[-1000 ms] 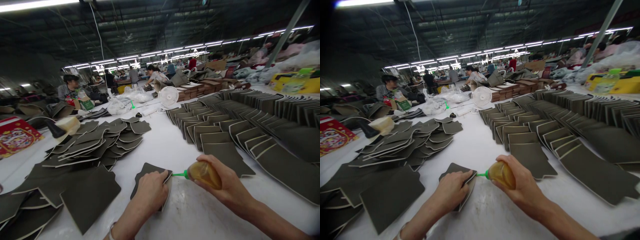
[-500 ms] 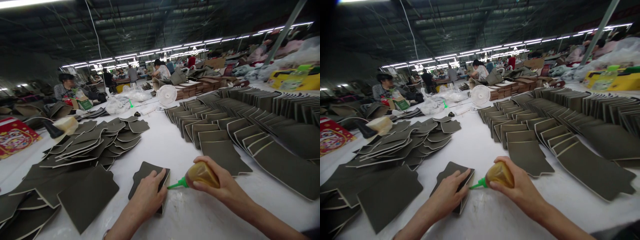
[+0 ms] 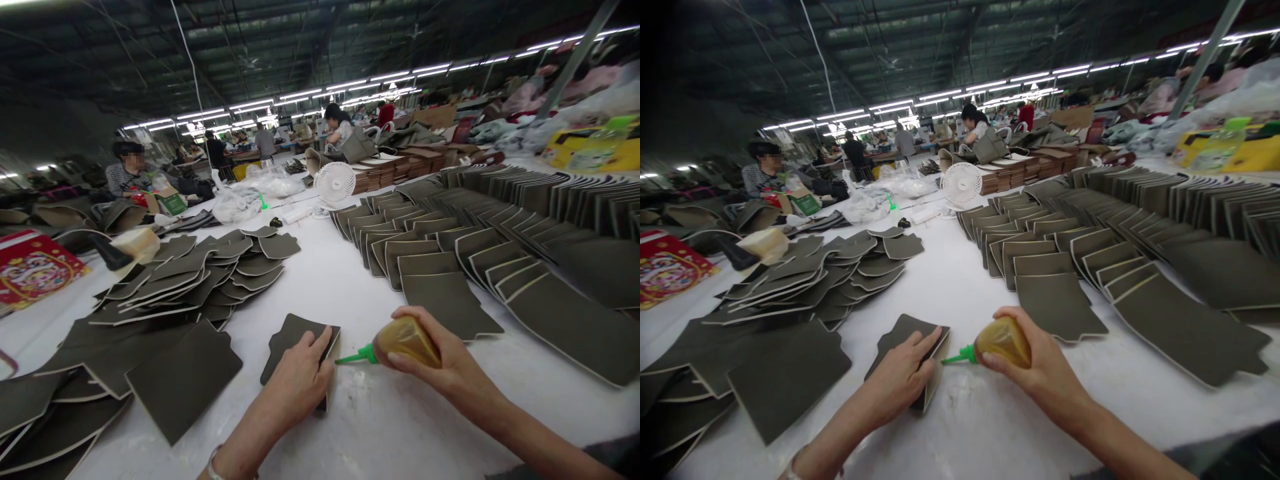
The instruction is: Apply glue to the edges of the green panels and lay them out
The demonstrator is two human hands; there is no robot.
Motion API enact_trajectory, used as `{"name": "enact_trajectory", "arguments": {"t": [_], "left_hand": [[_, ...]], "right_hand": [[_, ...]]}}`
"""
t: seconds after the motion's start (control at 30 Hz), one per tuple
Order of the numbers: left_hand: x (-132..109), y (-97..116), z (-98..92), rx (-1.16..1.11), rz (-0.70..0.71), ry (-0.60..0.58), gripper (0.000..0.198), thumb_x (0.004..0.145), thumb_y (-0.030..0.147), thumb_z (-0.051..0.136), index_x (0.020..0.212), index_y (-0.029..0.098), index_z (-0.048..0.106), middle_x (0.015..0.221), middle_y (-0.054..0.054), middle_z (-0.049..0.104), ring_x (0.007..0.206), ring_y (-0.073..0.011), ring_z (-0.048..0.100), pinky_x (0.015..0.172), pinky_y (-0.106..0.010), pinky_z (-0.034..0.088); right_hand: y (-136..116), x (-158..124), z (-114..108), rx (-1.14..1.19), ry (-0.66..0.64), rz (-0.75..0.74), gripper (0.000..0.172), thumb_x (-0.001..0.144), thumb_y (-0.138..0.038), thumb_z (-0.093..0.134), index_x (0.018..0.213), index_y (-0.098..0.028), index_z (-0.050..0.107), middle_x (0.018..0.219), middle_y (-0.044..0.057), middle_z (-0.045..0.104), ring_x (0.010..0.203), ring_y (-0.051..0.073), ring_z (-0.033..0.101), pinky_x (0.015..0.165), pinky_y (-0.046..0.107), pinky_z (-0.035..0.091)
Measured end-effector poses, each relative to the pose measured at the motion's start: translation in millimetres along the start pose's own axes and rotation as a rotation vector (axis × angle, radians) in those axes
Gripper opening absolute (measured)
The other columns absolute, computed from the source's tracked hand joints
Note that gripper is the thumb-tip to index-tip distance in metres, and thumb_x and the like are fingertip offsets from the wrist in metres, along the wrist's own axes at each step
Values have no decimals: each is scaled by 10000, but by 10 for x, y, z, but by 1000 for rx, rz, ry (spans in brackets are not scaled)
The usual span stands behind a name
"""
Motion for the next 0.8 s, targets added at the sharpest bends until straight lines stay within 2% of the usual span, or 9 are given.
{"name": "enact_trajectory", "arguments": {"t": [0.17, 0.3, 0.47, 0.63, 0.8], "left_hand": [[-13, -21, 23, -11, -6, -11, 569, 884, 293, 281, 1451, 244, 287, 1149, -76, 532, 1004, -215, 561, 873, -287, 403], [-15, -45, 42, -21, 2, -4, 566, 893, 301, 267, 1455, 234, 277, 1145, -80, 527, 1008, -220, 557, 876, -303, 410], [-16, -54, 56, -25, 4, 1, 555, 906, 318, 265, 1456, 245, 271, 1161, -78, 521, 1008, -208, 557, 883, -293, 407], [-15, -54, 71, -28, 1, 11, 561, 897, 301, 269, 1454, 235, 279, 1147, -81, 523, 981, -207, 564, 849, -292, 414], [-17, -48, 75, -40, -3, 11, 552, 907, 317, 266, 1453, 239, 278, 1158, -83, 515, 1001, -213, 557, 866, -295, 404]], "right_hand": [[-5, -74, 92, 88, -123, 24, 497, 773, -496, 664, 1134, -246, 433, 905, -3, 590, 787, 193, 587, 714, 297, 455], [15, -116, 88, 55, -34, 25, 503, 766, -500, 666, 1135, -248, 436, 930, 1, 582, 788, 190, 585, 744, 307, 454], [72, -152, 151, 140, -133, 29, 492, 781, -491, 657, 1144, -254, 423, 934, -2, 575, 816, 186, 584, 737, 289, 469], [89, -182, 111, 23, 12, 11, 506, 771, -500, 665, 1143, -252, 429, 1020, 20, 561, 856, 199, 581, 767, 310, 463], [76, -228, 162, 94, -100, -11, 476, 785, -486, 646, 1137, -246, 433, 948, 13, 581, 816, 202, 598, 718, 299, 489]]}}
Point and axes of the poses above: each hand's wrist, its own x-axis towards the middle knuckle, its own z-axis out of the palm, y = z × x, the point moved 4 cm from there along x, towards the middle knuckle
